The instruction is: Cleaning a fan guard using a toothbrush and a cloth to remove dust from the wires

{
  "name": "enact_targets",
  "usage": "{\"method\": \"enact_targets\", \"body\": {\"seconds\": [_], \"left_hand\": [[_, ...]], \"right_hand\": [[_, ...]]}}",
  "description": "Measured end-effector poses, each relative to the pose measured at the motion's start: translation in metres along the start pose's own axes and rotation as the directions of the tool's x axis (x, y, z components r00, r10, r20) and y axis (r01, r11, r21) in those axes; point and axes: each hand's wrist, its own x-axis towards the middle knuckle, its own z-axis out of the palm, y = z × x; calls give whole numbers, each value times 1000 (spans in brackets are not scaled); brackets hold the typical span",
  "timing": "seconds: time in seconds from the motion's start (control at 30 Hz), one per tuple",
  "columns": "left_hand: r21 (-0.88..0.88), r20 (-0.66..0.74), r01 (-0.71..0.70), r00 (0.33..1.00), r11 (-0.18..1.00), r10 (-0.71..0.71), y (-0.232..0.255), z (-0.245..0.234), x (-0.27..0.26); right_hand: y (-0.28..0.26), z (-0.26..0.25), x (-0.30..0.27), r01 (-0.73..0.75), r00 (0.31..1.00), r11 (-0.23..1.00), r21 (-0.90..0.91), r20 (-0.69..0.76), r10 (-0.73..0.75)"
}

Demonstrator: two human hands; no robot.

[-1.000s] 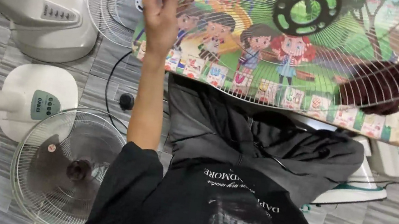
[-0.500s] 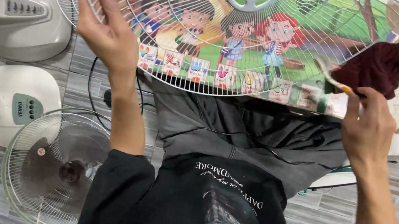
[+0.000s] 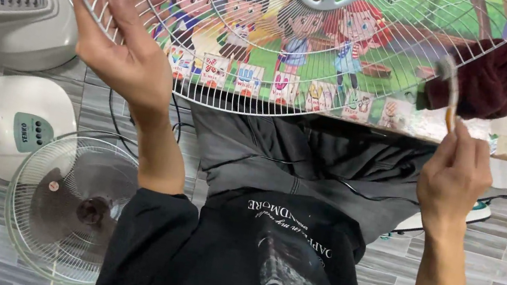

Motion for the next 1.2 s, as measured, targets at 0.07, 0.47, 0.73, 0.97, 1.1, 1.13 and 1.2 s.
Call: {"method": "enact_targets", "body": {"seconds": [0.07,0.47,0.73,0.97,1.1,1.13,1.2], "left_hand": [[13,-7,-14,1000,1000,14,-3,-1,-2],[-15,-4,-31,1000,999,31,-3,-1,-2],[4,-22,-89,996,996,89,-7,-2,-2],[-7,-26,-107,994,994,106,-15,-3,-2],[-32,3,-133,991,991,133,-24,-5,-4],[-16,-2,-136,991,991,136,-24,-5,-3],[1,-5,-140,990,990,140,-22,-6,-3]], "right_hand": [[6,5,3,58,995,978,-199,-65,-72],[-31,28,-35,54,977,997,50,203,-63],[0,29,-9,149,987,942,-302,97,-125],[8,23,-7,148,987,922,-356,0,-159],[-11,34,-28,144,984,975,-170,126,-123],[-14,35,-24,109,991,984,-144,94,-96],[-14,36,-17,74,996,991,-115,61,-67]]}}
